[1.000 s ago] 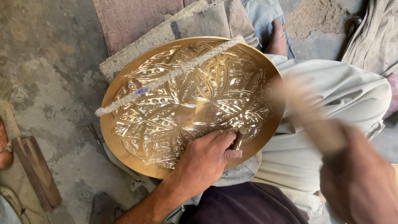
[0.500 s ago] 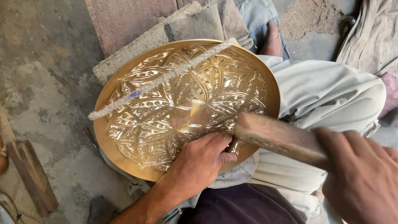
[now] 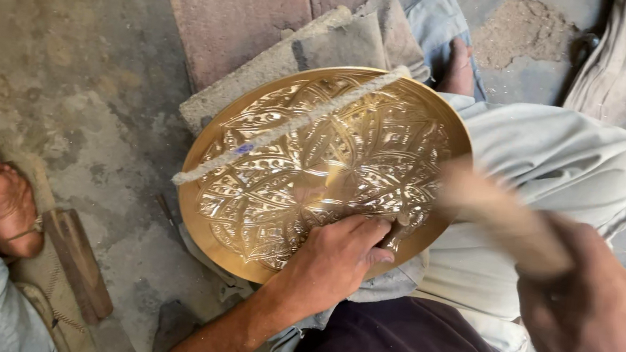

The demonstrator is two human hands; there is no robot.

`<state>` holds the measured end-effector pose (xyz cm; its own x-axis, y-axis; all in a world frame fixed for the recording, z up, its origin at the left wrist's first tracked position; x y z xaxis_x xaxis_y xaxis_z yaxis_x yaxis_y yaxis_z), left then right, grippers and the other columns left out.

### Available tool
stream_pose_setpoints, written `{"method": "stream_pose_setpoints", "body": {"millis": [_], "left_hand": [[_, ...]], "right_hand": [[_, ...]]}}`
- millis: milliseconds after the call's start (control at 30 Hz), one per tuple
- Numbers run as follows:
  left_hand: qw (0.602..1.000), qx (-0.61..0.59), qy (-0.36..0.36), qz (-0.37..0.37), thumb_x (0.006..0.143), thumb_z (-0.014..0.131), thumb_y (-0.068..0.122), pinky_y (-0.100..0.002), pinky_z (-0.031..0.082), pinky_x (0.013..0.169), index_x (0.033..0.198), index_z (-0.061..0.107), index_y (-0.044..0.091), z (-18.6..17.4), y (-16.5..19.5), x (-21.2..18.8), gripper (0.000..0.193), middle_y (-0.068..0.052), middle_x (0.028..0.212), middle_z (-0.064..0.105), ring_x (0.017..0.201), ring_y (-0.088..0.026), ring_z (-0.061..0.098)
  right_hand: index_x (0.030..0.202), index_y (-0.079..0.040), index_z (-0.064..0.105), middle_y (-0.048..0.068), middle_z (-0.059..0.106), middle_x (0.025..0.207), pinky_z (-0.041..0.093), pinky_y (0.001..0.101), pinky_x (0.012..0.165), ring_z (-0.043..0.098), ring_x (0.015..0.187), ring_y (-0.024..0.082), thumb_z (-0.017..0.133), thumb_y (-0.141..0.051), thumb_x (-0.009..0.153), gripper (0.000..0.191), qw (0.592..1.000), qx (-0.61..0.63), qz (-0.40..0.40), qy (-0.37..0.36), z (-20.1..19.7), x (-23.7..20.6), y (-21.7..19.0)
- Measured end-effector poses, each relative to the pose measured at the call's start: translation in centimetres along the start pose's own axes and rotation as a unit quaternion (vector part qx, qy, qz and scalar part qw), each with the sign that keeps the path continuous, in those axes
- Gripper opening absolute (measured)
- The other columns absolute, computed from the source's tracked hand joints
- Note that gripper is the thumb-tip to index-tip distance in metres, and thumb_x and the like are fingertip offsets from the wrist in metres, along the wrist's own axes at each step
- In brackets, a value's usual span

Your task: The person sits on the floor with a decorative brass plate resting on their lap and repeatedly strikes a small punch held against the plate using a wooden mallet, working the embossed pattern across the surface. They reposition and rotate the plate by hand between strikes to reach different areas of the design.

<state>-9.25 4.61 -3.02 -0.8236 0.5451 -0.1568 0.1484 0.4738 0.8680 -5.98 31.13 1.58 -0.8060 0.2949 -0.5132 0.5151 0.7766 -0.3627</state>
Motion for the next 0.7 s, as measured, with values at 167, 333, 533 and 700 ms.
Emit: {"method": "stream_pose_setpoints", "body": {"millis": [167, 333, 533, 700], "left_hand": [[1.0, -0.006, -0.012, -0.003, 0.091, 0.076, 0.015, -0.044, 0.059, 0.072, 0.118, 0.061, 0.002, 0.0, -0.3, 0.0, 0.033, -0.017, 0.099, 0.07, 0.089, -0.037, 0.073], [1.0, 0.007, -0.023, -0.007, 0.092, 0.077, 0.014, -0.046, 0.057, 0.071, 0.116, 0.061, 0.003, -0.2, -0.4, 0.0, 0.031, -0.017, 0.096, 0.07, 0.088, -0.038, 0.072], [1.0, -0.007, -0.01, 0.015, 0.091, 0.076, 0.012, -0.046, 0.057, 0.071, 0.117, 0.06, 0.003, -0.4, -0.2, -0.1, 0.032, -0.017, 0.097, 0.069, 0.088, -0.04, 0.071], [1.0, -0.015, -0.012, 0.015, 0.091, 0.077, 0.012, -0.047, 0.056, 0.071, 0.117, 0.059, 0.002, -0.4, -0.1, -0.2, 0.032, -0.017, 0.098, 0.069, 0.089, -0.04, 0.071]], "right_hand": [[0.132, -0.009, 0.062, 0.018, 0.071, 0.101, 0.055, 0.0489, 0.08, 0.07, 0.091, 0.037, 0.065, -0.002, 0.082, 0.051, 0.971, -0.087, -0.208, 0.085, 0.0, -0.3, -0.7], [0.139, -0.016, 0.059, 0.011, 0.069, 0.094, 0.057, 0.0453, 0.077, 0.069, 0.085, 0.031, 0.069, -0.006, 0.084, 0.057, 0.998, -0.062, -0.032, -0.013, 0.7, 0.2, 0.4], [0.134, -0.012, 0.05, 0.007, 0.071, 0.106, 0.059, 0.0408, 0.077, 0.071, 0.091, 0.025, 0.07, -0.006, 0.076, 0.061, 1.0, 0.009, -0.026, -0.003, 0.7, 0.0, -0.4], [0.14, -0.007, 0.048, 0.006, 0.071, 0.106, 0.06, 0.0395, 0.07, 0.072, 0.087, 0.021, 0.068, -0.008, 0.082, 0.061, 0.993, 0.116, -0.005, -0.023, 1.0, -0.1, 0.3]]}}
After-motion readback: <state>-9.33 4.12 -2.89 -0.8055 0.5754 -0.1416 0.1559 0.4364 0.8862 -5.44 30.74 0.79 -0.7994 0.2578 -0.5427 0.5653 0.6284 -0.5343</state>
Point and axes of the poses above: each hand's wrist, its own x-axis towards the middle knuckle, its own z-axis out of the palm, y = z × x, the point moved 4 cm from there along x, towards the middle knuckle
